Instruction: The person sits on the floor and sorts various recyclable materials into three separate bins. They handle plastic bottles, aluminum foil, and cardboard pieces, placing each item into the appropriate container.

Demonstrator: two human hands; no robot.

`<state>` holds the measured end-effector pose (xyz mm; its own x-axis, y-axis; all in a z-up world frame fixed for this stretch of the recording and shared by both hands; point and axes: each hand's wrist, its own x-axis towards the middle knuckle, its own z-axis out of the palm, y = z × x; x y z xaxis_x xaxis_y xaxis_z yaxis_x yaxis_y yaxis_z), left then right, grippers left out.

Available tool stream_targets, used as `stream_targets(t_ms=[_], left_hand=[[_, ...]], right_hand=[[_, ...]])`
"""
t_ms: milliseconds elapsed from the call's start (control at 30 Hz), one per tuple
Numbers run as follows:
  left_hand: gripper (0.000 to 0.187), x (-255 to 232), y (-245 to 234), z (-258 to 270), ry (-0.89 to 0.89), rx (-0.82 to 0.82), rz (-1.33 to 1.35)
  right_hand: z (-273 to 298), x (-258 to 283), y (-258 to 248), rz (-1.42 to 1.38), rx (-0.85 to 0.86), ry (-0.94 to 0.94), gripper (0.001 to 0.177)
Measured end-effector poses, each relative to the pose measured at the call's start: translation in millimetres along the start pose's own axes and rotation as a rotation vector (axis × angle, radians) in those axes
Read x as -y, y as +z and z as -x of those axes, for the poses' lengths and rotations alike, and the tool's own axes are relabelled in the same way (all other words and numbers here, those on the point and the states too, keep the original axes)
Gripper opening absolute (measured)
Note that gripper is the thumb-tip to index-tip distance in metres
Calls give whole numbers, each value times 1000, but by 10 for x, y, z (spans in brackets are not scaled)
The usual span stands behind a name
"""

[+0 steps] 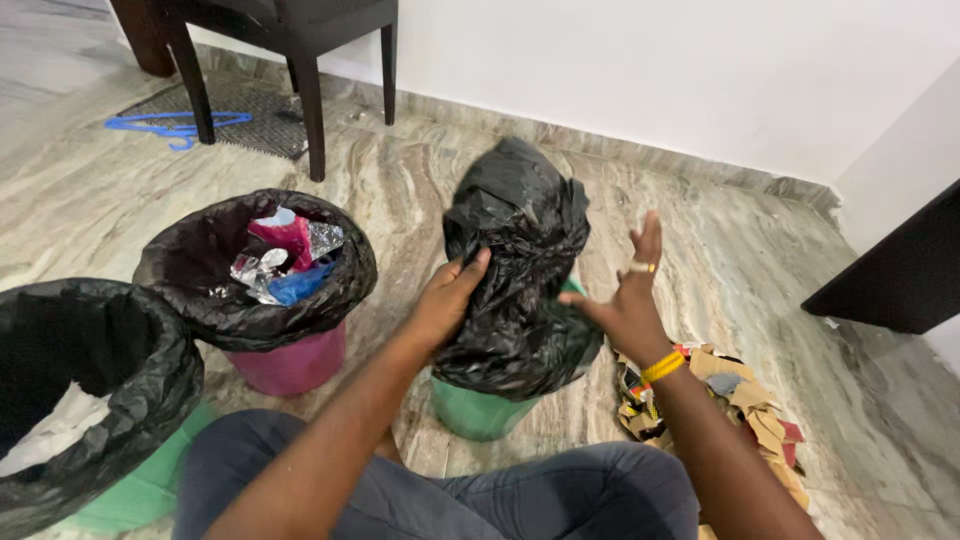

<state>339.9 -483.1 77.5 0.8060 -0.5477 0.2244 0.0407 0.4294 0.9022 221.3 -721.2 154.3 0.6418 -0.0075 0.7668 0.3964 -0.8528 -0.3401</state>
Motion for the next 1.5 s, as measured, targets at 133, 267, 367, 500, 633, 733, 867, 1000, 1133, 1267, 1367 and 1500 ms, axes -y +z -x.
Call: stream_targets(t_ms=[133, 267, 367, 500, 633, 733, 867, 1000, 1133, 1267, 1367, 1500], left_hand=[[74, 174, -463, -355, -161, -34, -446], [98, 10, -589, -461, -163, -97, -625], [106, -237, -425, -120, -32, -370, -712], [102, -484, 56, 62, -97, -199, -1166], [64, -475, 142, 145, -292, 154, -1473], [40, -506, -58, 61, 0, -92, -1156], [22, -677, -257, -36, 105, -126, -812], [39, -977, -131, 40, 72, -92, -205], [52, -1235, 31, 167, -11, -219, -345], [59, -1285, -75, 244, -116, 78, -401], [59, -1135, -327, 167, 40, 179, -723], [60, -688, -545, -86, 109, 109, -1415]], right_hand=[[-121, -359, 151, -668, 216, 442, 104], [-71, -683, 309, -907, 256, 724, 50], [-41, -761, 316, -837, 155, 745, 33], [-88, -709, 213, -667, 175, 755, 33], [-168, -571, 60, -327, 260, 555, 39], [-283, -555, -196, 139, 441, 632, 43], [-312, -623, -612, -28, 562, 745, 39], [-312, -595, -844, -753, 474, 443, 26], [-365, -360, -816, -527, 537, 463, 23], [-520, -16, -869, -495, 626, 635, 43], [-581, 114, -894, -377, 725, 627, 72], [-588, 14, -610, -24, 916, 520, 97]])
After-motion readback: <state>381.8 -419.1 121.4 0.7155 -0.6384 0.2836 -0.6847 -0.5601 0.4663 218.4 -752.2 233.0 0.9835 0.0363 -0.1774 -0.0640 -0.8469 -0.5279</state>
